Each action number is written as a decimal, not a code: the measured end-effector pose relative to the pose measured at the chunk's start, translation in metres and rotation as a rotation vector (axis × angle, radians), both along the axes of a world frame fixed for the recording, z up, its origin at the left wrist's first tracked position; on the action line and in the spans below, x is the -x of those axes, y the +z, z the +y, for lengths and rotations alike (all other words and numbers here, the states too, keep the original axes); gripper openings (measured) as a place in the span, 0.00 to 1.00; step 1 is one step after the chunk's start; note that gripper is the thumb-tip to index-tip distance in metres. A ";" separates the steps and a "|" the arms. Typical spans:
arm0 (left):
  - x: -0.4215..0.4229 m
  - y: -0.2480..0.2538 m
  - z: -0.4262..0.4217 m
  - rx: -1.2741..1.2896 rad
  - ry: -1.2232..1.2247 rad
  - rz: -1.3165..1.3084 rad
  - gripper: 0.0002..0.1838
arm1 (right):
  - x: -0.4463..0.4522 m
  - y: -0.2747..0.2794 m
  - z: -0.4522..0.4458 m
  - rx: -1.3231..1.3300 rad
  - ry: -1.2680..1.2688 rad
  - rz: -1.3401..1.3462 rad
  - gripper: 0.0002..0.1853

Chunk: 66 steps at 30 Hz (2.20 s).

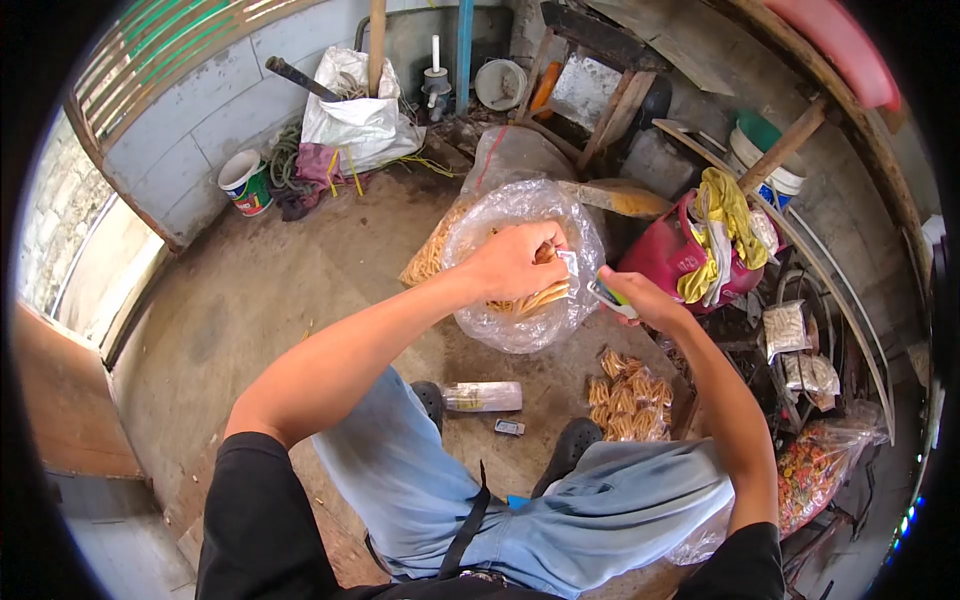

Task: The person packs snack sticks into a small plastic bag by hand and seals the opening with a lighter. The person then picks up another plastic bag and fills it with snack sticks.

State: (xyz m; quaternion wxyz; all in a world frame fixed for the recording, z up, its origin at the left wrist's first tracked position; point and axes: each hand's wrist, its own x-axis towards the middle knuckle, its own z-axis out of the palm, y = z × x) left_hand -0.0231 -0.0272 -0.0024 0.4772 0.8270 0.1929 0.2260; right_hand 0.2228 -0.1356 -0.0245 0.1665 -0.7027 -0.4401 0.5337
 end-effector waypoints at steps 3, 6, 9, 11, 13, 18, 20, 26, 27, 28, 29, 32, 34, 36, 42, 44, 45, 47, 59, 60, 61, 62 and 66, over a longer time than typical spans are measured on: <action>-0.002 -0.003 0.003 -0.038 -0.015 0.032 0.09 | 0.020 0.039 -0.012 -0.203 -0.021 0.099 0.24; -0.004 -0.005 0.003 -0.054 -0.026 0.042 0.09 | 0.031 0.038 -0.019 -0.413 0.087 0.063 0.24; -0.006 -0.002 0.002 -0.097 -0.074 0.073 0.10 | 0.049 0.040 -0.027 -0.478 0.111 0.065 0.22; -0.006 -0.001 0.001 -0.103 -0.117 0.083 0.11 | 0.057 0.047 -0.030 -0.503 0.152 -0.005 0.24; -0.006 0.000 -0.002 -0.109 -0.151 0.095 0.12 | 0.058 0.054 -0.029 -0.512 0.175 -0.017 0.24; -0.002 0.000 -0.003 -0.100 -0.182 0.071 0.14 | 0.052 0.051 -0.029 -0.493 0.259 -0.071 0.23; 0.000 0.001 -0.002 -0.105 -0.179 0.072 0.14 | 0.051 0.056 -0.029 -0.566 0.257 -0.136 0.26; 0.002 0.007 -0.006 -0.108 -0.216 0.055 0.15 | 0.050 0.051 -0.029 -0.613 0.314 -0.186 0.26; 0.002 0.009 -0.008 -0.105 -0.239 0.046 0.16 | 0.051 0.051 -0.029 -0.612 0.313 -0.186 0.26; 0.001 0.009 -0.009 -0.105 -0.240 0.045 0.16 | 0.052 0.051 -0.028 -0.603 0.337 -0.193 0.26; 0.001 0.009 -0.010 -0.136 -0.244 0.041 0.16 | 0.052 0.051 -0.028 -0.595 0.361 -0.201 0.26; 0.000 0.007 -0.011 -0.177 -0.256 0.030 0.18 | 0.055 0.048 -0.029 -0.664 0.342 -0.211 0.23; -0.001 0.008 -0.013 -0.188 -0.264 0.022 0.18 | 0.058 0.055 -0.029 -0.618 0.365 -0.225 0.22; -0.001 0.010 -0.015 -0.211 -0.279 0.037 0.19 | 0.058 0.057 -0.028 -0.572 0.388 -0.238 0.21; -0.001 0.010 -0.017 -0.214 -0.329 0.061 0.18 | 0.056 0.049 -0.029 -0.662 0.403 -0.210 0.20; -0.001 0.009 -0.017 -0.211 -0.336 0.060 0.18 | 0.056 0.049 -0.029 -0.654 0.404 -0.186 0.19; -0.001 0.009 -0.018 -0.207 -0.343 0.059 0.18 | 0.055 0.047 -0.030 -0.655 0.404 -0.186 0.19; 0.001 0.012 -0.021 -0.193 -0.354 0.065 0.18 | 0.054 0.041 -0.030 -0.733 0.418 -0.172 0.19; 0.004 0.017 -0.022 -0.128 -0.387 0.130 0.16 | 0.057 0.047 -0.032 -0.721 0.406 -0.136 0.15; 0.004 0.018 -0.023 -0.113 -0.394 0.130 0.16 | 0.057 0.046 -0.032 -0.721 0.406 -0.136 0.15; 0.004 0.018 -0.023 -0.113 -0.395 0.130 0.16 | 0.056 0.045 -0.032 -0.735 0.410 -0.151 0.14; 0.004 0.017 -0.022 -0.102 -0.395 0.131 0.16 | 0.056 0.045 -0.031 -0.749 0.417 -0.167 0.13; 0.004 0.016 -0.021 -0.097 -0.398 0.125 0.15 | 0.057 0.047 -0.031 -0.770 0.418 -0.179 0.13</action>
